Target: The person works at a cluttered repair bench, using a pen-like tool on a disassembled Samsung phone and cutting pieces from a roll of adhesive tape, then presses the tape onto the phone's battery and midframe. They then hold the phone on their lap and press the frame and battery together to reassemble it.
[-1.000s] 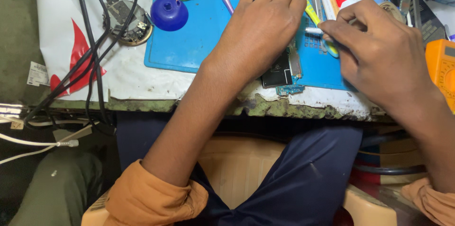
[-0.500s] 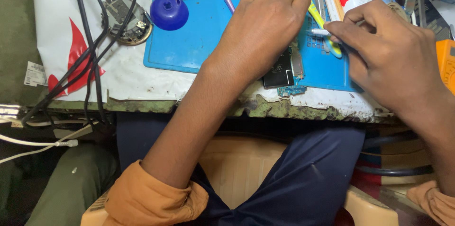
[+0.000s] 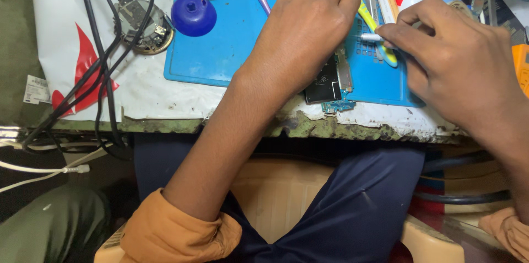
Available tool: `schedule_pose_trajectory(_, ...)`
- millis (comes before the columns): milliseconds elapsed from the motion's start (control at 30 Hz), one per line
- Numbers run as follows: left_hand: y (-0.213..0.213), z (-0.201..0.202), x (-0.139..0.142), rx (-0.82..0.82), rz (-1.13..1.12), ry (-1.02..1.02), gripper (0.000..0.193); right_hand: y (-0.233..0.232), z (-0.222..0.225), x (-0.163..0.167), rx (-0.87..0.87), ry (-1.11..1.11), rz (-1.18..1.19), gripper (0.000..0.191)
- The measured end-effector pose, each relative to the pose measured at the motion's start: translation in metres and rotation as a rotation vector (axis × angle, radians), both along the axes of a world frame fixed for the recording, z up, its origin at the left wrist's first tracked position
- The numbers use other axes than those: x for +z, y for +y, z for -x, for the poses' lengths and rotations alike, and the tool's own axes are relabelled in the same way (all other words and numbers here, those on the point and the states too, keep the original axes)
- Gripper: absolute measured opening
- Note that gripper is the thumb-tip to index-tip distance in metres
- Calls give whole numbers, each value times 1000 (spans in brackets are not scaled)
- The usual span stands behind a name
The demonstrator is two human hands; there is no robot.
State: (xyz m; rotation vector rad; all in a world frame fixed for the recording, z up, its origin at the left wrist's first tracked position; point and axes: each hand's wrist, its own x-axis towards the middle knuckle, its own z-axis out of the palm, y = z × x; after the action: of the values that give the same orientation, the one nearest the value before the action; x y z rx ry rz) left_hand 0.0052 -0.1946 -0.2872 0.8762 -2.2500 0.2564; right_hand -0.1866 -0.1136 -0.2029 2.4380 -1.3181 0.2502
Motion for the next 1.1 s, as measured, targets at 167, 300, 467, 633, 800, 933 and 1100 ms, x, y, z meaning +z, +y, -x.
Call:
schedule_pose_trajectory(167, -3, -3, 2, -4, -12, 4, 19, -4, -4, 11, 7, 43, -21, 31)
schedule_pose_trajectory(300, -6, -2, 1, -6, -15, -3, 18, -11, -3, 18, 7, 128, -52, 30)
schedule_pose_trajectory(467, -5, -5, 7, 3, -5, -10, 18, -15, -10, 24, 7, 180, -56, 34)
schedule_pose_trajectory(633, -5, -14, 11, 6, -6, -10, 18, -15, -14, 24, 5, 127, -62, 33)
schedule_pose_trajectory(800, -6, -7, 4, 5, -7, -7, 18, -14, -3, 15, -24, 94, -91, 33)
schedule_pose_trajectory(933, -6, 2, 5, 2, -11, -14, 19, -14, 7, 10, -14, 43, -110, 33)
schedule_pose_trajectory(1100, -4, 5, 19, -4, -25, -39, 21, -12, 14, 22, 1, -21, -129, 34)
